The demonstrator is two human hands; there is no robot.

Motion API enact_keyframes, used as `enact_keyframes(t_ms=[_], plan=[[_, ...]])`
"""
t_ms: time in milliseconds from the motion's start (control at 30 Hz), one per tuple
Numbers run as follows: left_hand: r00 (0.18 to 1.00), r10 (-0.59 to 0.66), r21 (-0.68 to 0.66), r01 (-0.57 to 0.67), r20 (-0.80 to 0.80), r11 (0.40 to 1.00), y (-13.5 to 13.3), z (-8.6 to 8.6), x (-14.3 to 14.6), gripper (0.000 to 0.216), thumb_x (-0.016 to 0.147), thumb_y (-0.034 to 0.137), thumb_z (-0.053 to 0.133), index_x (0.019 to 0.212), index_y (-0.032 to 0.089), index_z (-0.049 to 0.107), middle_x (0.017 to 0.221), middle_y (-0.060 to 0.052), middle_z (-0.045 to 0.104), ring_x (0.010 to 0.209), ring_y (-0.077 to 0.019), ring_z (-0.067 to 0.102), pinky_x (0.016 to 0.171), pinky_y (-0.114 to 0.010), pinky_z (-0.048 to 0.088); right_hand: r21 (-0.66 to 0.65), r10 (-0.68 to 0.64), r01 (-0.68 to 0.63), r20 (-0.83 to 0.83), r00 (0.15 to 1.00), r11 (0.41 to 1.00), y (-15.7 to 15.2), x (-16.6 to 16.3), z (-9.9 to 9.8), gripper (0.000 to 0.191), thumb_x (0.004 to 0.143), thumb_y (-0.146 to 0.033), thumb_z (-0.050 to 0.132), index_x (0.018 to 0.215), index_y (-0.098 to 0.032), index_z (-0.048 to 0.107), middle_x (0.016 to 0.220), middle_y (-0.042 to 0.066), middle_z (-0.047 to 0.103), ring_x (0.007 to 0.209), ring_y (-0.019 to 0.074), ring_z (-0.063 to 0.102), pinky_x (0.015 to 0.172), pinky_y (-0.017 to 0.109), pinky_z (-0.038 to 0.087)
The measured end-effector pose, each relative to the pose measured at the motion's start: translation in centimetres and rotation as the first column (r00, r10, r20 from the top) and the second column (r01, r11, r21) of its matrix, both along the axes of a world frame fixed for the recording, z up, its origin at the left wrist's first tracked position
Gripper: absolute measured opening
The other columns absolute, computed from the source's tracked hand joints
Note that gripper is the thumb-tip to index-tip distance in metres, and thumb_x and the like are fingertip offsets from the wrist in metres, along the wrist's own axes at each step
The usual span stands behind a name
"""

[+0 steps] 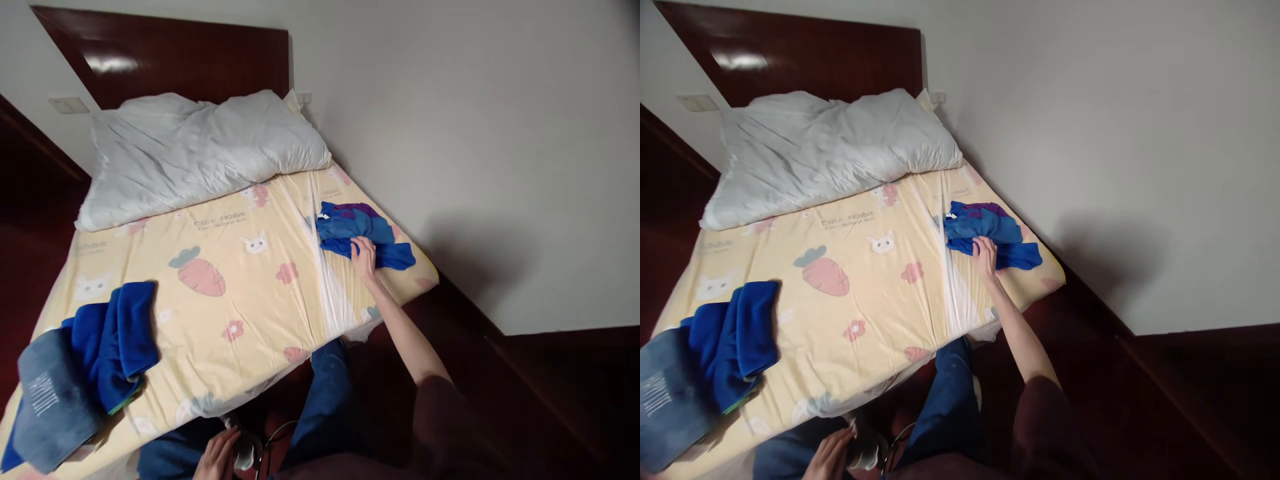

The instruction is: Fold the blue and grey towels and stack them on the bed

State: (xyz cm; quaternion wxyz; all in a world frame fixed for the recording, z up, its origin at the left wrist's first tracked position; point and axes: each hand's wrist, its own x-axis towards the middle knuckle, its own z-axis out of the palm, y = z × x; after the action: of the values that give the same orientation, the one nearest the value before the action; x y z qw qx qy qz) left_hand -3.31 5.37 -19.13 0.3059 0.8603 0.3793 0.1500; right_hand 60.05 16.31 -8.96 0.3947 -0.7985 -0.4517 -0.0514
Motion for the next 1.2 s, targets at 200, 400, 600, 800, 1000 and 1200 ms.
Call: enact_keyframes(t_ms=[200,400,600,800,1000,1200], plan=[[0.997,0.049,0.044,-0.051,0.056,0.998,1.5,4.7,6.6,0.045,0.096,0.029,0.046,0.131,0.039,0.072,0.119,-0.006,0.076,0.11,-0.0288,0.074,0.096,-0.043,0.064,0.149,0.252,-0.238,-0.082,0.964,0.96,-10.4,-14.9,-0.8,0.034,0.104,-0.034,0.045,0.101,-0.031,0.079,0.108,0.008,0.073,0.107,0.0287,0.067,0.102,0.046,0.055],[0.968,0.061,0.0,-0.063,0.243,0.998,-1.1,7.6,13.5,0.051,0.095,0.016,0.048,0.145,0.023,0.055,0.138,-0.013,0.062,0.128,-0.0249,0.063,0.11,-0.045,0.055,0.282,0.494,-0.441,-0.156,0.855,0.852,-18.3,-35.0,-5.0,0.032,0.104,-0.016,0.05,0.107,-0.027,0.08,0.099,0.007,0.074,0.092,0.0203,0.07,0.085,0.036,0.059],[0.959,0.113,0.002,-0.118,0.259,0.993,-4.5,7.4,10.4,0.039,0.097,0.011,0.042,0.126,0.022,0.066,0.118,-0.011,0.068,0.112,-0.0229,0.067,0.101,-0.041,0.057,0.285,0.607,-0.538,-0.292,0.739,0.793,-21.3,-38.5,-4.5,0.028,0.105,-0.021,0.052,0.118,-0.026,0.076,0.106,0.008,0.076,0.099,0.0202,0.073,0.09,0.034,0.06],[0.943,0.126,0.089,-0.161,0.309,0.983,-6.5,6.9,7.1,0.037,0.098,0.011,0.042,0.123,0.022,0.068,0.112,-0.01,0.069,0.105,-0.0221,0.066,0.096,-0.038,0.057,0.219,0.74,-0.711,-0.285,0.609,0.669,-21.2,-36.8,-2.7,0.02,0.104,-0.034,0.06,0.102,-0.022,0.076,0.09,0.005,0.077,0.083,0.018,0.072,0.081,0.03,0.057],[0.91,0.296,0.03,-0.318,0.291,0.947,-6.5,6.8,4.6,0.042,0.083,0.008,0.048,0.115,0.021,0.071,0.112,-0.009,0.069,0.109,-0.0247,0.066,0.101,-0.041,0.056,0.162,0.786,-0.78,-0.28,0.55,0.604,-24.0,-39.8,-0.3,0.033,0.105,-0.04,0.056,0.082,-0.021,0.068,0.073,0.002,0.071,0.069,0.0158,0.065,0.076,0.029,0.051],[0.841,0.463,-0.08,-0.46,0.281,0.884,-6.1,6.3,2.0,0.05,0.07,0.01,0.047,0.113,0.018,0.071,0.115,-0.011,0.07,0.111,-0.0274,0.069,0.103,-0.044,0.055,0.195,0.756,-0.767,-0.433,0.491,0.611,-26.7,-39.8,2.0,0.034,0.104,-0.045,0.054,0.084,-0.021,0.068,0.071,0.001,0.071,0.066,0.0142,0.066,0.068,0.024,0.049]])
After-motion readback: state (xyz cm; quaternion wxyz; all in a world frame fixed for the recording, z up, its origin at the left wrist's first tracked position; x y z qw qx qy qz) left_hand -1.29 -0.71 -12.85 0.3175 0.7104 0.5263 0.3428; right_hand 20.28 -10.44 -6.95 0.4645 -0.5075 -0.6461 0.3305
